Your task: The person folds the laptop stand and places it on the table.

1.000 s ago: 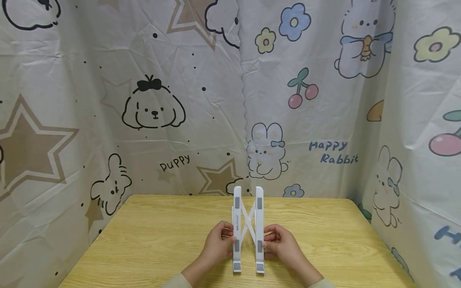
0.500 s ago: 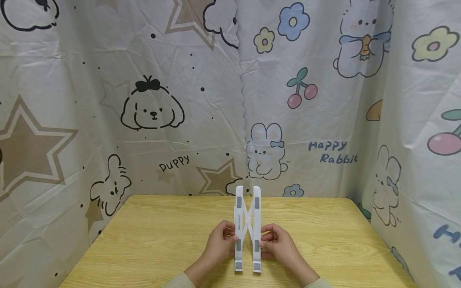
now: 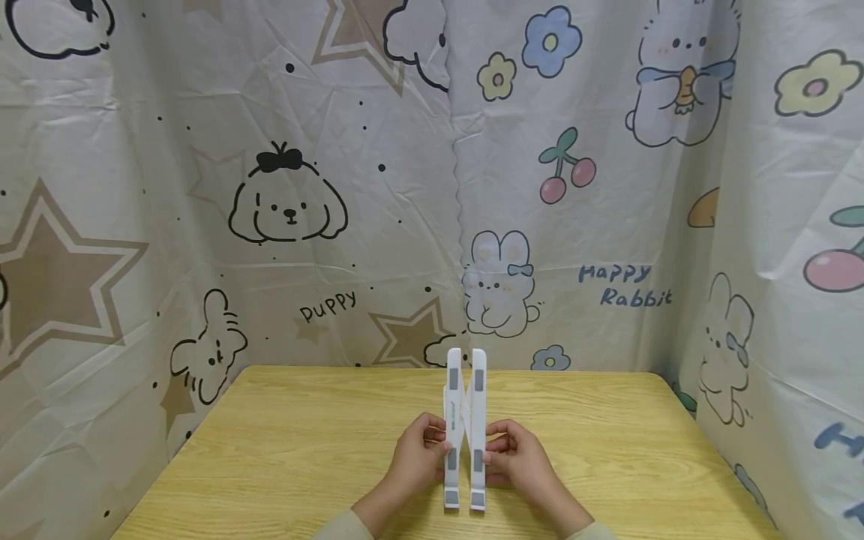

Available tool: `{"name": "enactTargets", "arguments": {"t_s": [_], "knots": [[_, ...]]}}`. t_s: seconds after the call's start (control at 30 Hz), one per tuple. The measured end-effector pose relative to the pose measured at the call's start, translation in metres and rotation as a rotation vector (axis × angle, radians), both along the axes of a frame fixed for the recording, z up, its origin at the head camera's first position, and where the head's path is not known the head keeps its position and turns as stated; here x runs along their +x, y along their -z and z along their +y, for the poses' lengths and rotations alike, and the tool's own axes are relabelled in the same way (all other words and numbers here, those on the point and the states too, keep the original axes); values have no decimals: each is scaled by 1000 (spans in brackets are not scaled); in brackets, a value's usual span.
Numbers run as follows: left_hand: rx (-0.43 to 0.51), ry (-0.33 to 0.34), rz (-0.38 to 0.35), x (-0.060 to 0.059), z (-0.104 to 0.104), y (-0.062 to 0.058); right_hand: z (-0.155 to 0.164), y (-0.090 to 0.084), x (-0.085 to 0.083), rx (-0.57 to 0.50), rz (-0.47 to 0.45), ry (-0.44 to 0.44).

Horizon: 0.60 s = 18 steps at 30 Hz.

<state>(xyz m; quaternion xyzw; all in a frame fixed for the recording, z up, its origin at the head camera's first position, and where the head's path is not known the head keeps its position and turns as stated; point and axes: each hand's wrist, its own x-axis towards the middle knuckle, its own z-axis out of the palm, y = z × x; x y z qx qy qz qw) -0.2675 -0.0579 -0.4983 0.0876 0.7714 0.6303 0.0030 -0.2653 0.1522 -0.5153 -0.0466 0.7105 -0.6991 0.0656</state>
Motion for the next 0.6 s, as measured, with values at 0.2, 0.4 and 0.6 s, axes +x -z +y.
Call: {"name": "enactTargets", "arguments": {"t_s": [0.2, 0.4, 0.6], "knots": [[8, 3, 18, 0, 2, 1, -3, 0, 0, -10, -5, -6], [-16, -4, 35, 0, 5, 0, -6, 0, 1, -2, 6, 9], [-50, -11, 64, 0, 9, 0, -8, -1, 2, 1, 10, 13]]}}
